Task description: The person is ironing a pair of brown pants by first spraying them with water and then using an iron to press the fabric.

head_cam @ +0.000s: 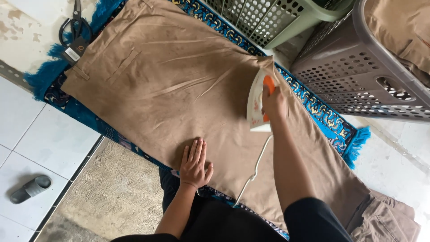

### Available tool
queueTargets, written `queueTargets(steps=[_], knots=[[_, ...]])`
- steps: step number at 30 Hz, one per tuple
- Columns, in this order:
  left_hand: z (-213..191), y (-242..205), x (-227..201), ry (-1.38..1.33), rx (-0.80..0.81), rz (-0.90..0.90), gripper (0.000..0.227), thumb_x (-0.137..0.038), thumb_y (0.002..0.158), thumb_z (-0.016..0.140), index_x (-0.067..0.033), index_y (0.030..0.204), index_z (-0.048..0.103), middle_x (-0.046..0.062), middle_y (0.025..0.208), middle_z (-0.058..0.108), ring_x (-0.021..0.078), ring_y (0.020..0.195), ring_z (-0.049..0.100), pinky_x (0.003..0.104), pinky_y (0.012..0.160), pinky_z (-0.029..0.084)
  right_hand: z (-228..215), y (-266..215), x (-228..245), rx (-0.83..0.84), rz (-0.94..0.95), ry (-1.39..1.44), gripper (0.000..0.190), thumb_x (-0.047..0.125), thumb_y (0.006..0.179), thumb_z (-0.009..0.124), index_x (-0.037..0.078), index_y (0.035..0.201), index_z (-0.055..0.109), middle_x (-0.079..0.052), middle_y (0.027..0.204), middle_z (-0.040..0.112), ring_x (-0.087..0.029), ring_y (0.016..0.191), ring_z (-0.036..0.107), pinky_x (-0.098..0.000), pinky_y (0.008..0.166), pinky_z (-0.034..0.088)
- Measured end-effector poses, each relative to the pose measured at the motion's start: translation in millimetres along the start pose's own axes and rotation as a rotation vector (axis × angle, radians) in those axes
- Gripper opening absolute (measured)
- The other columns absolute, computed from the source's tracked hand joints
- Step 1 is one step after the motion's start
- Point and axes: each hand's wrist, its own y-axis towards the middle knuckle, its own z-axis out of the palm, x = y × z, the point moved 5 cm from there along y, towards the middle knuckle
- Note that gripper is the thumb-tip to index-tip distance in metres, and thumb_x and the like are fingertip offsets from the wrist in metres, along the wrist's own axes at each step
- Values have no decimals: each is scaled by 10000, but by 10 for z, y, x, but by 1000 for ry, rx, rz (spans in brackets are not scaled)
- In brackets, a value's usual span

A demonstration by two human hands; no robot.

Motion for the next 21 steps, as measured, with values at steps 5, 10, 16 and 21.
queueTargets(steps=[5, 10, 16, 21], knots=[[13, -16, 0, 2, -4, 8, 846, -467, 804, 465, -52, 1540, 419, 133, 1627, 385, 280, 1510, 355, 491, 1239, 229, -91, -317, 100, 62, -46, 117, 466, 515, 1034, 499, 61, 1112, 572, -66, 530, 645, -216, 406, 659, -357, 393, 537], [42, -48, 4, -9, -8, 19, 856, -473, 801, 480, -42, 1538, 421, 144, 1621, 391, 286, 1509, 357, 497, 1241, 223, 516, -1434, -661, -779, -890, -415, 502, 526, 975, 629, 75, 1185, 687, -122, 680, 506, -303, 534, 565, -359, 461, 497], [35, -29, -1, 10, 20, 11, 854, -478, 801, 485, -42, 1532, 418, 140, 1624, 380, 278, 1520, 335, 498, 1250, 203, 57, -1796, -463, 10, -374, -254, 456, 669, 860, 613, 240, 1012, 639, -116, 577, 645, -382, 643, 719, -462, 596, 560], [81, -19, 11, -8, 0, 1, 855, -469, 806, 474, -46, 1546, 408, 133, 1630, 378, 273, 1513, 346, 493, 1246, 209, -39, -342, -480, -119, -434, -169, 389, 523, 927, 683, 162, 1072, 692, -220, 639, 650, -453, 681, 702, -473, 575, 529]])
